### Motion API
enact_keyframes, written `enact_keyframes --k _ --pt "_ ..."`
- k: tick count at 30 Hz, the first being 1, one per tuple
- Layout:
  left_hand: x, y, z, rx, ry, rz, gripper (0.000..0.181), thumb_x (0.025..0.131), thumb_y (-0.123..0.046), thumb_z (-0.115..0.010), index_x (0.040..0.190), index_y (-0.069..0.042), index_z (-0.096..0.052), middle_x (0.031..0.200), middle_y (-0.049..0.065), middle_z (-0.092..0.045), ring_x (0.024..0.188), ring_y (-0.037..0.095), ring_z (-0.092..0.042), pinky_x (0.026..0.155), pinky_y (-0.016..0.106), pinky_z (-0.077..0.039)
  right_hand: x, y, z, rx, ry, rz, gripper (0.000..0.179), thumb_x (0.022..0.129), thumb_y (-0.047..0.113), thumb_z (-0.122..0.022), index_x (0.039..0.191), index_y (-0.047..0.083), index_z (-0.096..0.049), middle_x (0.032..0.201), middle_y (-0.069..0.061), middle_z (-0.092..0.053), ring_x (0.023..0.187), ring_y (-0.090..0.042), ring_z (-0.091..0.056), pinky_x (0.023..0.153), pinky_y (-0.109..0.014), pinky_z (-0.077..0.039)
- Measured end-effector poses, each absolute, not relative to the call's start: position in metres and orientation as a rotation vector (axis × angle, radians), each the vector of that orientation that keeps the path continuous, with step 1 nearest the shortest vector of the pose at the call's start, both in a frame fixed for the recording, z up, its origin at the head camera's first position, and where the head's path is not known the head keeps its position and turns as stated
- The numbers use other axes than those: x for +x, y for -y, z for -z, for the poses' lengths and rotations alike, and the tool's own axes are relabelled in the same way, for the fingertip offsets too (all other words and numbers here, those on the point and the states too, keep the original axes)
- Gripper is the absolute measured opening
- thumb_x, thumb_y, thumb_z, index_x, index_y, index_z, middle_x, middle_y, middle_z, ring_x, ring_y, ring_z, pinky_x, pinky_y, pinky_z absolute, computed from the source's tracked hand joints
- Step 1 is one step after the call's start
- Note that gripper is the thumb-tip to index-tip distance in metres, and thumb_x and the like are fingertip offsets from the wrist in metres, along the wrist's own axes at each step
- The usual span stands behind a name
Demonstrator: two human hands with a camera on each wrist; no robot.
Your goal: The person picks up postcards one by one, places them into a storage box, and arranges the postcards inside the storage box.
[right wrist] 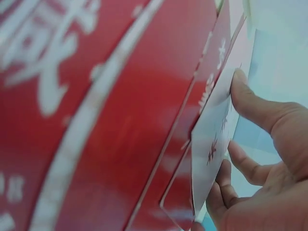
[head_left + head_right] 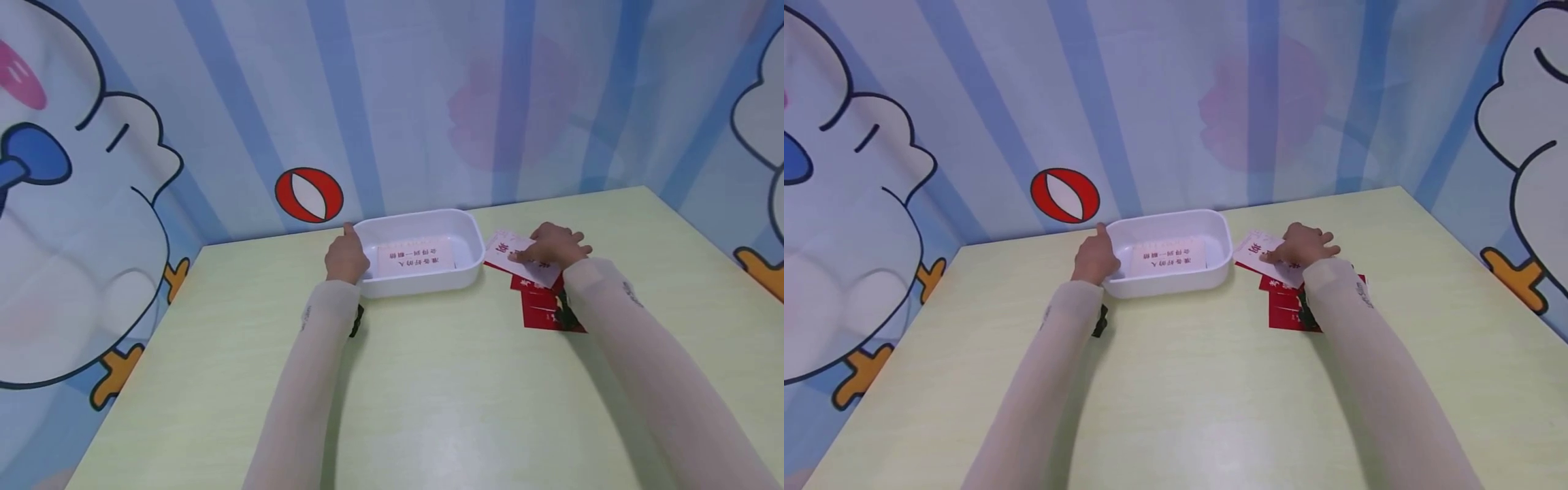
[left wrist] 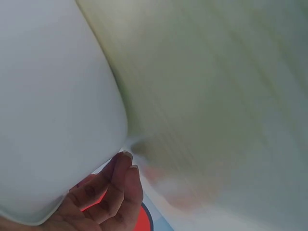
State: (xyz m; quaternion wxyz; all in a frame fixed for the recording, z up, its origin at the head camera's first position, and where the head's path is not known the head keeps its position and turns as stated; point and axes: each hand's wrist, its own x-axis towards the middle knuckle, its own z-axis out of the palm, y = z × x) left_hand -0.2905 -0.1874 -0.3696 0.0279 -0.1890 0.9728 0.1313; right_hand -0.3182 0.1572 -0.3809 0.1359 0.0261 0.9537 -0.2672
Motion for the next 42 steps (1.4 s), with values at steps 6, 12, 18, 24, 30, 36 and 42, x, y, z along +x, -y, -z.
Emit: enact_keyframes --k 6,12,18,24,30,36,42 --pt "-0.2887 0.1859 0.3716 -0.584 -3.008 -0.409 0.087 0.092 -0.011 -0.068 0.159 -0.009 -0.013 0.137 0.016 -0.058 0.122 0.028 -0.059 0.108 0.043 -0.05 -0.316 -0.1563 0.3818 0.108 -2.792 0.824 0.075 0.081 0.032 -0.078 0.138 0.0 -0.04 0.133 -0.033 -0.041 0.125 -0.053 -0.029 0.108 -0.068 -0.026" --pt "-0.2876 0.1872 0.3723 -0.585 -3.037 -0.403 0.084 0.092 -0.011 -0.068 0.158 -0.009 -0.016 0.135 0.016 -0.06 0.119 0.028 -0.06 0.106 0.043 -0.052 -0.3156 -0.1541 0.3816 0.109 -2.799 0.86 0.074 0.082 0.03 -0.076 0.139 0.001 -0.038 0.134 -0.035 -0.037 0.125 -0.052 -0.028 0.105 -0.066 -0.029" --pt "-0.287 0.1881 0.3714 -0.583 -3.041 -0.388 0.084 0.092 -0.011 -0.067 0.158 -0.008 -0.016 0.134 0.016 -0.061 0.119 0.028 -0.061 0.106 0.043 -0.051 -0.3164 -0.1505 0.3803 0.129 -2.83 0.862 0.072 0.083 0.031 -0.074 0.137 0.002 -0.038 0.136 -0.039 -0.031 0.127 -0.054 -0.024 0.105 -0.068 -0.025" --pt "-0.2856 0.1874 0.3713 -0.582 -3.053 -0.37 0.084 0.092 -0.011 -0.067 0.159 -0.008 -0.016 0.133 0.016 -0.061 0.117 0.028 -0.061 0.105 0.042 -0.052 -0.3165 -0.1504 0.3809 0.114 -2.845 0.866 0.07 0.083 0.031 -0.074 0.137 0.003 -0.038 0.137 -0.04 -0.03 0.128 -0.055 -0.022 0.105 -0.068 -0.023" --pt "-0.2873 0.1864 0.3704 -0.583 -3.053 -0.381 0.083 0.093 -0.011 -0.067 0.158 -0.008 -0.016 0.133 0.016 -0.061 0.118 0.028 -0.062 0.105 0.042 -0.052 -0.3157 -0.1535 0.38 0.085 -2.883 0.866 0.072 0.082 0.031 -0.075 0.138 0.005 -0.039 0.135 -0.037 -0.039 0.129 -0.057 -0.024 0.107 -0.066 -0.025" --pt "-0.2904 0.1879 0.3714 -0.583 -3.047 -0.383 0.083 0.093 -0.011 -0.066 0.159 -0.009 -0.015 0.135 0.016 -0.06 0.119 0.027 -0.061 0.106 0.042 -0.051 -0.3162 -0.1547 0.3814 0.071 -2.902 0.904 0.073 0.083 0.032 -0.074 0.141 0.004 -0.038 0.136 -0.034 -0.043 0.128 -0.054 -0.029 0.109 -0.064 -0.03" --pt "-0.2928 0.1878 0.375 -0.592 -3.044 -0.373 0.084 0.092 -0.012 -0.067 0.159 -0.009 -0.016 0.134 0.015 -0.061 0.118 0.027 -0.062 0.106 0.043 -0.051 -0.3165 -0.1517 0.3813 0.059 -2.915 0.957 0.076 0.084 0.025 -0.076 0.144 0.002 -0.035 0.136 -0.033 -0.043 0.125 -0.05 -0.036 0.104 -0.06 -0.048"
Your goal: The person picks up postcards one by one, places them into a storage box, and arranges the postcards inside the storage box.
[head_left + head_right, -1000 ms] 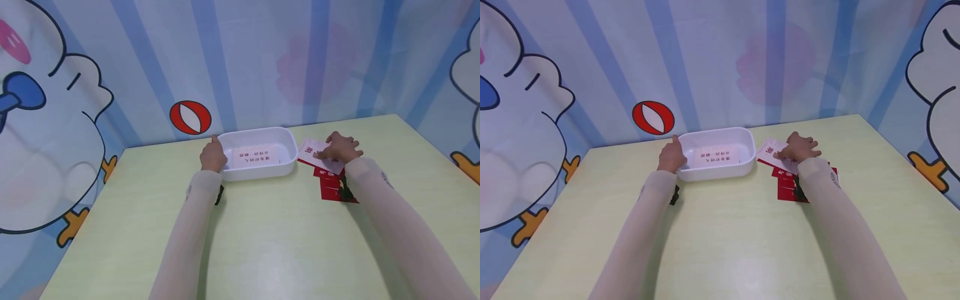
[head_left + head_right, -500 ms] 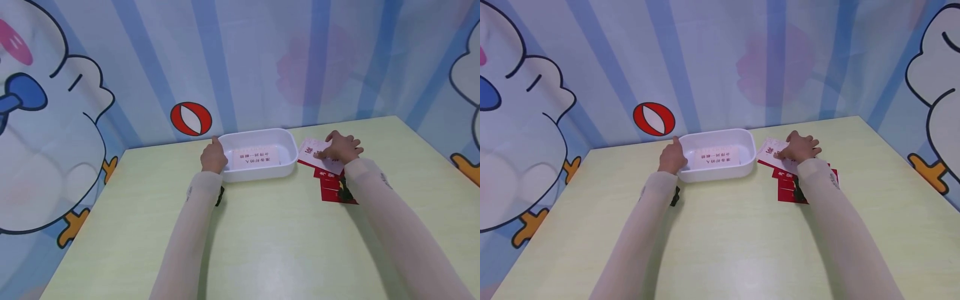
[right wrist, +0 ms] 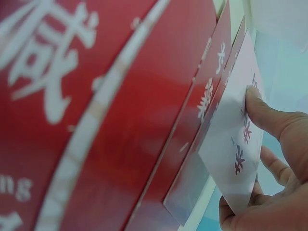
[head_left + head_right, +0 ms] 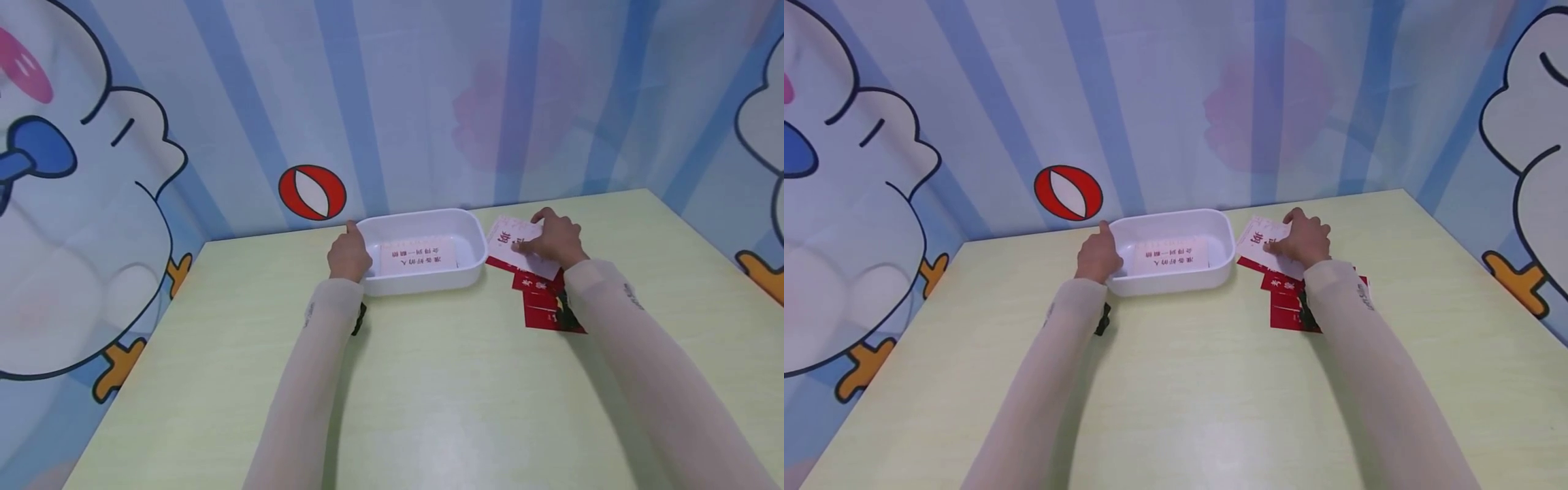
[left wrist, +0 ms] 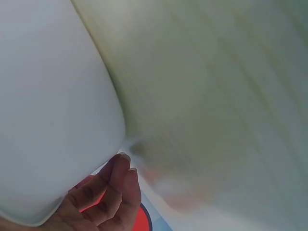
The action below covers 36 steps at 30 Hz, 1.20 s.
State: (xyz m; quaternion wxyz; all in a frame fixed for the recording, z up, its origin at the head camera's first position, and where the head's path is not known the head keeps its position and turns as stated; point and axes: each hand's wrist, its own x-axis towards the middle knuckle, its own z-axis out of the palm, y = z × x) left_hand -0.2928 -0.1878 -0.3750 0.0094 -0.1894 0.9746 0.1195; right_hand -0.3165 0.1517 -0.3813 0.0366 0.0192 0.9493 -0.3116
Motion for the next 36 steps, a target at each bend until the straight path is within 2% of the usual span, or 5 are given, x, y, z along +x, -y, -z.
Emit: enact_keyframes --k 13,21,31,36 --pt "-0.2901 0.1887 0.3743 -0.592 -3.063 -0.36 0.086 0.091 -0.012 -0.069 0.159 -0.01 -0.015 0.134 0.014 -0.061 0.116 0.027 -0.062 0.106 0.043 -0.051 -0.3204 -0.1539 0.3842 0.046 -2.926 1.011 0.077 0.087 0.027 -0.072 0.147 0.0 -0.032 0.138 -0.033 -0.04 0.125 -0.049 -0.038 0.105 -0.061 -0.047" --pt "-0.2897 0.1866 0.3743 -0.596 -3.068 -0.33 0.084 0.092 -0.013 -0.068 0.158 -0.009 -0.017 0.132 0.014 -0.062 0.115 0.027 -0.063 0.106 0.043 -0.051 -0.323 -0.1548 0.3816 0.115 -2.866 1.072 0.082 0.09 0.03 -0.069 0.15 -0.001 -0.024 0.141 -0.033 -0.036 0.126 -0.048 -0.039 0.106 -0.062 -0.046" --pt "-0.2905 0.1864 0.3722 -0.583 -3.051 -0.318 0.084 0.093 -0.013 -0.067 0.159 -0.009 -0.015 0.133 0.014 -0.062 0.116 0.026 -0.063 0.105 0.043 -0.052 -0.3247 -0.1581 0.385 0.156 -2.779 1.141 0.085 0.092 0.037 -0.065 0.153 -0.001 -0.019 0.142 -0.031 -0.035 0.121 -0.045 -0.044 0.103 -0.06 -0.049" --pt "-0.2876 0.1855 0.3718 -0.577 -3.069 -0.317 0.082 0.093 -0.013 -0.067 0.158 -0.008 -0.018 0.131 0.015 -0.063 0.115 0.027 -0.064 0.105 0.043 -0.052 -0.3238 -0.1567 0.3835 0.178 -2.728 1.24 0.08 0.096 0.033 -0.059 0.153 -0.001 -0.015 0.143 -0.032 -0.033 0.12 -0.046 -0.046 0.101 -0.059 -0.051"
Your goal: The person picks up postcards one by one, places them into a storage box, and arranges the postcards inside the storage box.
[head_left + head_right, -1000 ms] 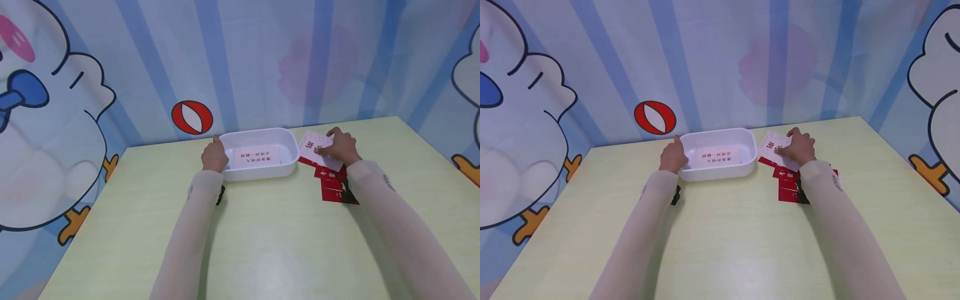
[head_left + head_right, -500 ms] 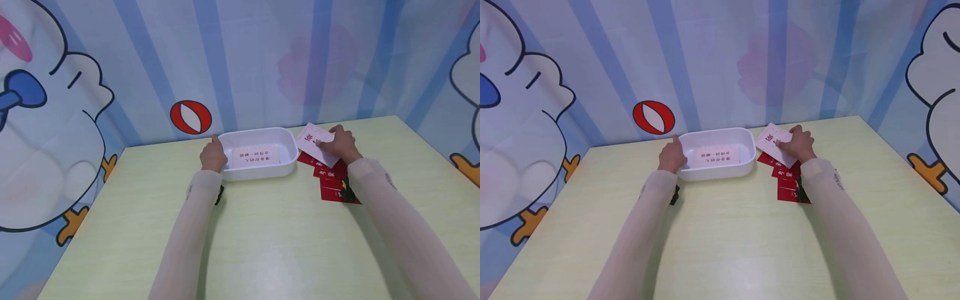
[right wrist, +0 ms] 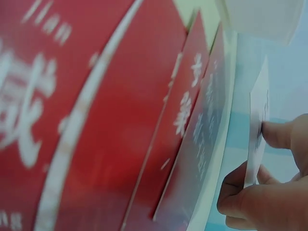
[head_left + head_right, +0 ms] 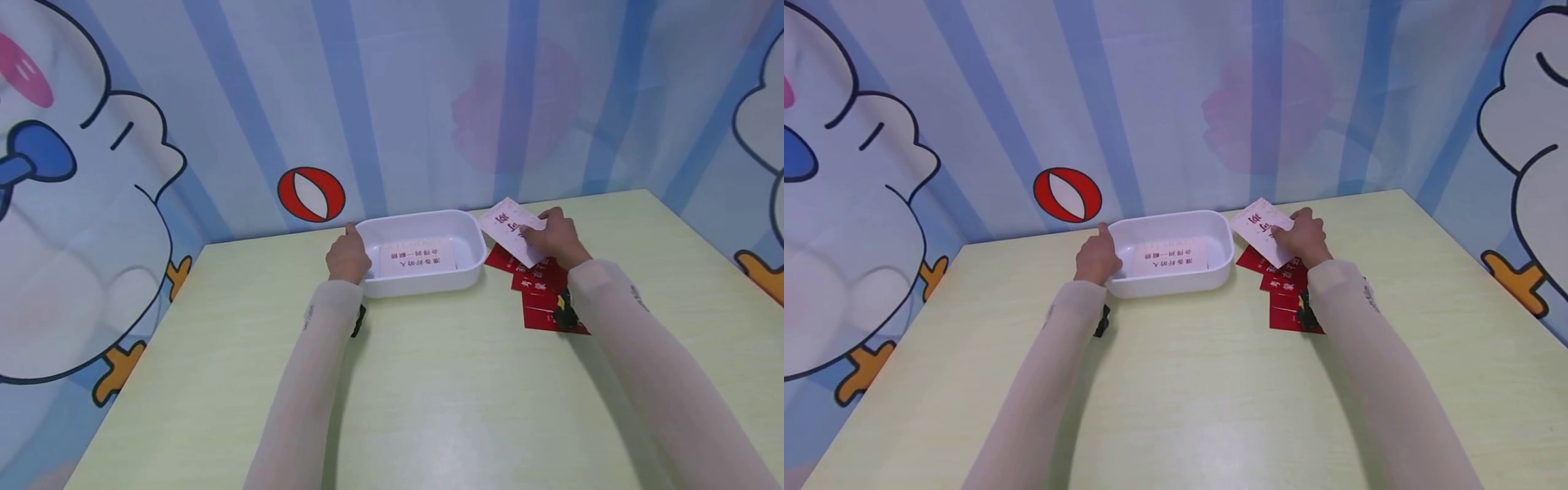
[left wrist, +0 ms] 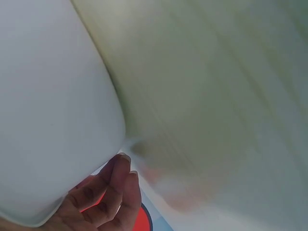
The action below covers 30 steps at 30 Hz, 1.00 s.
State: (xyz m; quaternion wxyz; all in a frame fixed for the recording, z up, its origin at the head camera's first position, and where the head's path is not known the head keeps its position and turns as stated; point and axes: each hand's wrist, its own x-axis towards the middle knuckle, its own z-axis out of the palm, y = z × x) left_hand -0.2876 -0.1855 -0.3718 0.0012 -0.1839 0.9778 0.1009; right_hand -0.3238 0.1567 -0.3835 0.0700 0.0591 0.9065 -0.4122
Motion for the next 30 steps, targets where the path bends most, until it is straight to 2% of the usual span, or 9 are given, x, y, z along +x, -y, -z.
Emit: enact_keyframes --k 8,15,24,30 --pt "-0.285 0.184 0.369 -0.598 -3.054 -0.32 0.083 0.094 -0.013 -0.066 0.159 -0.01 -0.015 0.134 0.014 -0.062 0.118 0.026 -0.062 0.107 0.041 -0.05 -0.324 -0.149 0.38 0.198 -2.665 1.396 0.071 0.101 0.027 -0.049 0.154 -0.002 -0.011 0.147 -0.033 -0.03 0.122 -0.044 -0.046 0.105 -0.056 -0.049" --pt "-0.285 0.181 0.369 -0.615 -3.066 -0.311 0.081 0.093 -0.013 -0.067 0.158 -0.009 -0.018 0.131 0.014 -0.062 0.116 0.026 -0.063 0.106 0.042 -0.051 -0.321 -0.145 0.374 0.24 -2.615 1.485 0.072 0.097 0.021 -0.047 0.155 0.0 -0.009 0.15 -0.031 -0.03 0.123 -0.044 -0.048 0.106 -0.057 -0.048" --pt "-0.286 0.182 0.369 -0.604 -3.064 -0.303 0.081 0.094 -0.014 -0.066 0.158 -0.008 -0.017 0.13 0.015 -0.063 0.115 0.026 -0.064 0.105 0.042 -0.052 -0.324 -0.139 0.371 0.252 -2.546 1.55 0.062 0.103 0.026 -0.032 0.157 0.005 -0.012 0.153 -0.026 -0.034 0.13 -0.039 -0.044 0.112 -0.056 -0.043" --pt "-0.285 0.183 0.369 -0.611 -3.059 -0.307 0.082 0.093 -0.013 -0.067 0.159 -0.009 -0.017 0.131 0.015 -0.062 0.115 0.026 -0.063 0.106 0.043 -0.051 -0.323 -0.128 0.363 0.247 -2.491 1.638 0.061 0.102 0.022 -0.035 0.158 0.009 -0.014 0.156 -0.02 -0.034 0.13 -0.035 -0.045 0.113 -0.051 -0.044"
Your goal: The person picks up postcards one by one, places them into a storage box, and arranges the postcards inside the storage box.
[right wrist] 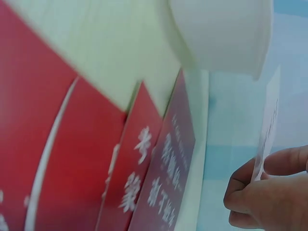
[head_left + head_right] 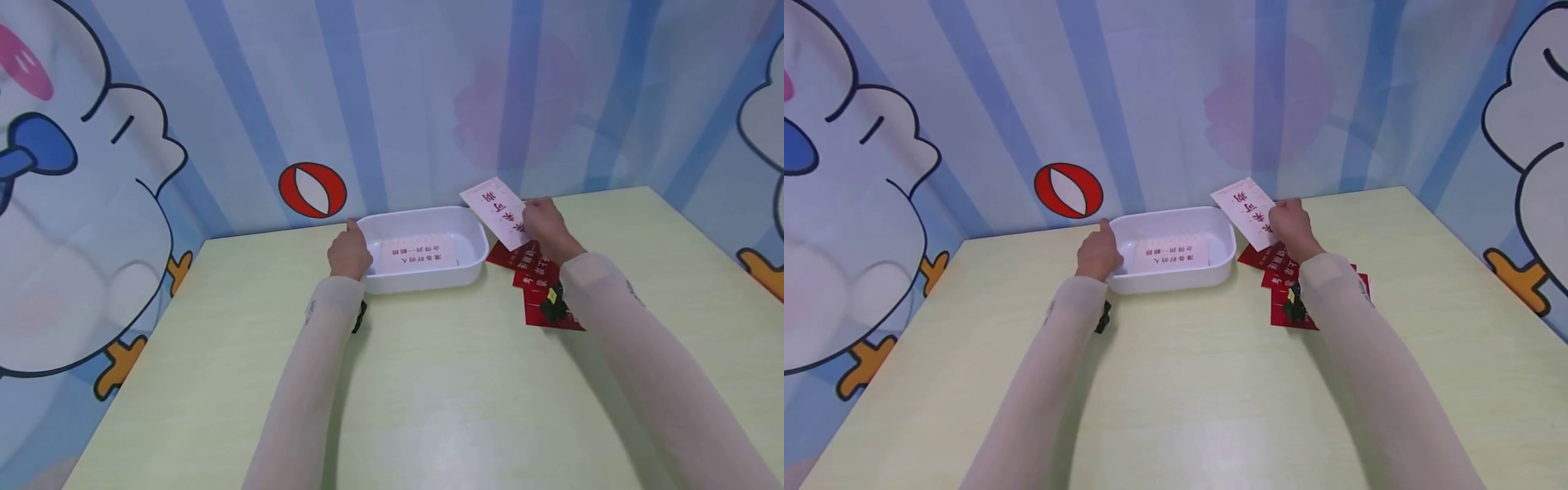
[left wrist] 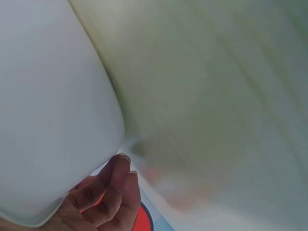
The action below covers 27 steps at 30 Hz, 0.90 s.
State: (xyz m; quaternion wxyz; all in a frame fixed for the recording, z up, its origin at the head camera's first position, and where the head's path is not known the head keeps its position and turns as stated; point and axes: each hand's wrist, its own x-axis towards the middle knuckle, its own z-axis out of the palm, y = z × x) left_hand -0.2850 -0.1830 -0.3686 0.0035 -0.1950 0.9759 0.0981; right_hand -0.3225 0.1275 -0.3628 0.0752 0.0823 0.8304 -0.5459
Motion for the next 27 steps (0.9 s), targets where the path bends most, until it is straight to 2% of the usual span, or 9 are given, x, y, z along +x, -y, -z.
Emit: enact_keyframes --k 10,19,27 --pt "-0.287 0.184 0.37 -0.599 -3.066 -0.301 0.082 0.093 -0.014 -0.067 0.158 -0.008 -0.018 0.13 0.015 -0.063 0.114 0.026 -0.064 0.105 0.043 -0.052 -0.322 -0.115 0.357 0.217 -2.487 1.687 0.065 0.098 0.009 -0.041 0.158 0.007 -0.017 0.154 -0.023 -0.037 0.127 -0.036 -0.051 0.106 -0.049 -0.05" --pt "-0.287 0.184 0.37 -0.597 -3.074 -0.302 0.081 0.093 -0.014 -0.067 0.158 -0.008 -0.019 0.129 0.015 -0.064 0.114 0.027 -0.064 0.104 0.043 -0.053 -0.32 -0.113 0.358 0.074 -2.469 1.77 0.056 0.106 0.018 -0.035 0.158 0.006 -0.015 0.154 -0.024 -0.037 0.127 -0.036 -0.053 0.108 -0.05 -0.049" --pt "-0.288 0.185 0.371 -0.587 -3.084 -0.302 0.08 0.093 -0.014 -0.067 0.157 -0.008 -0.019 0.129 0.015 -0.064 0.113 0.026 -0.064 0.103 0.043 -0.053 -0.323 -0.107 0.357 0.037 -2.459 1.823 0.053 0.108 0.023 -0.031 0.157 0.007 -0.018 0.15 -0.022 -0.042 0.132 -0.033 -0.051 0.11 -0.045 -0.047"
